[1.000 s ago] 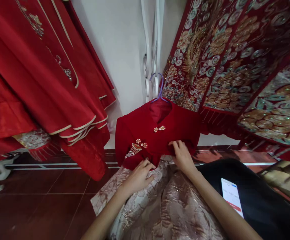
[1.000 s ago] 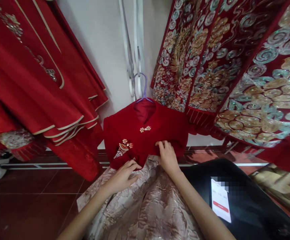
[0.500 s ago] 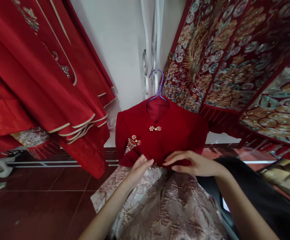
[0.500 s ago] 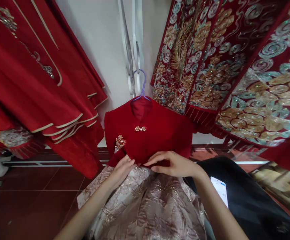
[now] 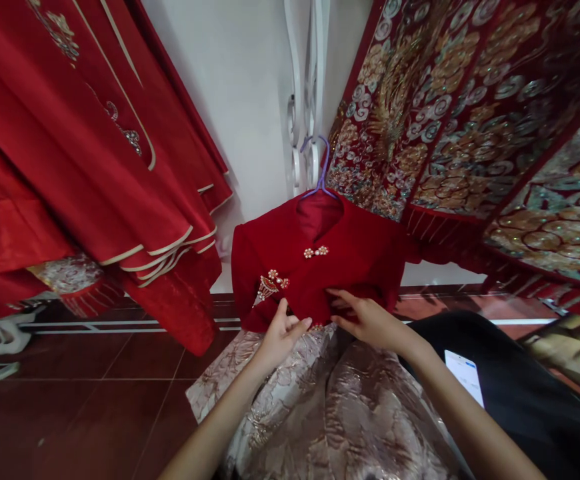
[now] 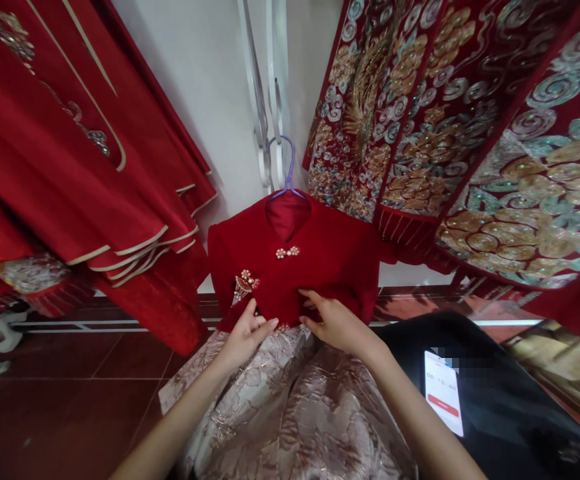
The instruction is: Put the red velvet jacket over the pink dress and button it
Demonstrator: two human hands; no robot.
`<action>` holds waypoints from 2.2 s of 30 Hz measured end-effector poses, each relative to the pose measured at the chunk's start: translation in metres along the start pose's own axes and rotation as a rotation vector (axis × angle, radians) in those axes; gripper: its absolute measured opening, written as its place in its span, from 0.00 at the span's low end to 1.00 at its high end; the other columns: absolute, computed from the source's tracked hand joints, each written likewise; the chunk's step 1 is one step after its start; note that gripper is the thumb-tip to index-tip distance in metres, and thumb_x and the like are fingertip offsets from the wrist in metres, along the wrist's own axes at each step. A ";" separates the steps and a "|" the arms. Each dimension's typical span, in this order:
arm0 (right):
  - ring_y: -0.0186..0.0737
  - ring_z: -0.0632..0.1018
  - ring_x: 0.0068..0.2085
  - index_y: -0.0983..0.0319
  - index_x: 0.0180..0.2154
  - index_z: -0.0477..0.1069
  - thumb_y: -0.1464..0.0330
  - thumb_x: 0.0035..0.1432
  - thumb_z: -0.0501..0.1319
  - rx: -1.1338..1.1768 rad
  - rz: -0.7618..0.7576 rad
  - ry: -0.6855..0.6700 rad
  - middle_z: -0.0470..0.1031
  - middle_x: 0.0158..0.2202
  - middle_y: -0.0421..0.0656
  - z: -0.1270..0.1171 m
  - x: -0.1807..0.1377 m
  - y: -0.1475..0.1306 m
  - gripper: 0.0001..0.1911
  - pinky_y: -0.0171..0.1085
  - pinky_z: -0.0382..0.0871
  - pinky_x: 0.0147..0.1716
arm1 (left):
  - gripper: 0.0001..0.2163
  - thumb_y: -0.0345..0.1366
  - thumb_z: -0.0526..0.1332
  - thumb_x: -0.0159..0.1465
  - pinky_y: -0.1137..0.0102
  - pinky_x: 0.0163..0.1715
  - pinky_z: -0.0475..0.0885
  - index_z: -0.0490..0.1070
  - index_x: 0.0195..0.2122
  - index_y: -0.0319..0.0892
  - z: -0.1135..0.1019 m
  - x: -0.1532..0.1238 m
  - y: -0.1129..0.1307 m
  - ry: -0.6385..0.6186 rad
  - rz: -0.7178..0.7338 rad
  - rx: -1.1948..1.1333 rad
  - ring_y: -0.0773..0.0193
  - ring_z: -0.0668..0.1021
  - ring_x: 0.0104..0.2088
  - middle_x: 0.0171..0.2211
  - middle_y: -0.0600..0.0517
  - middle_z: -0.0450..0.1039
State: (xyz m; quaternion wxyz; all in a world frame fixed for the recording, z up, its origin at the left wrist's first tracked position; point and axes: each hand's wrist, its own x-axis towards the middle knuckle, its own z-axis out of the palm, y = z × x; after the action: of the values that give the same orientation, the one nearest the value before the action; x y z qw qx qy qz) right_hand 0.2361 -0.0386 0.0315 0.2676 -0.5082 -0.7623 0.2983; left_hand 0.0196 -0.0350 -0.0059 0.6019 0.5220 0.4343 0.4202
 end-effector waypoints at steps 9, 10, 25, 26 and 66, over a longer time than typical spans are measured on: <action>0.34 0.74 0.31 0.59 0.35 0.64 0.65 0.53 0.64 0.031 -0.110 0.053 0.72 0.33 0.39 0.008 -0.001 -0.038 0.11 0.33 0.67 0.31 | 0.27 0.32 0.63 0.55 0.63 0.48 0.71 0.51 0.52 0.51 0.000 -0.007 0.023 -0.109 -0.043 -0.374 0.66 0.77 0.41 0.53 0.52 0.67; 0.33 0.73 0.31 0.59 0.36 0.64 0.68 0.51 0.65 -0.001 -0.121 0.070 0.71 0.34 0.39 0.012 0.000 -0.037 0.11 0.33 0.66 0.31 | 0.27 0.31 0.62 0.55 0.61 0.50 0.70 0.51 0.53 0.52 -0.001 -0.008 0.023 -0.139 -0.035 -0.396 0.67 0.77 0.42 0.54 0.52 0.65; 0.35 0.75 0.30 0.61 0.37 0.69 0.72 0.56 0.57 0.009 -0.018 0.051 0.74 0.30 0.41 -0.002 0.004 -0.024 0.06 0.34 0.67 0.29 | 0.18 0.34 0.65 0.51 0.66 0.35 0.71 0.64 0.43 0.40 -0.053 0.016 0.002 0.029 0.193 0.743 0.65 0.72 0.32 0.39 0.49 0.66; 0.36 0.75 0.30 0.61 0.37 0.70 0.72 0.57 0.57 0.011 -0.016 0.050 0.74 0.30 0.41 -0.001 0.003 -0.025 0.06 0.34 0.67 0.29 | 0.21 0.34 0.65 0.50 0.66 0.34 0.71 0.62 0.44 0.40 -0.049 0.014 -0.002 0.036 0.198 0.763 0.65 0.72 0.31 0.39 0.50 0.66; 0.33 0.72 0.31 0.60 0.38 0.66 0.73 0.58 0.56 -0.046 -0.112 0.186 0.68 0.35 0.42 0.082 0.048 -0.005 0.05 0.32 0.69 0.32 | 0.08 0.39 0.64 0.53 0.66 0.37 0.74 0.73 0.29 0.39 -0.041 0.025 -0.021 0.144 0.143 0.387 0.61 0.80 0.33 0.30 0.48 0.79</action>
State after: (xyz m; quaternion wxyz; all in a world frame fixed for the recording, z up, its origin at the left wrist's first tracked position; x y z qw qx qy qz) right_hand 0.1585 -0.0099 -0.0153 0.3417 -0.4964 -0.7680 0.2167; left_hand -0.0116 -0.0029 -0.0316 0.4268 0.6258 0.5105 0.4069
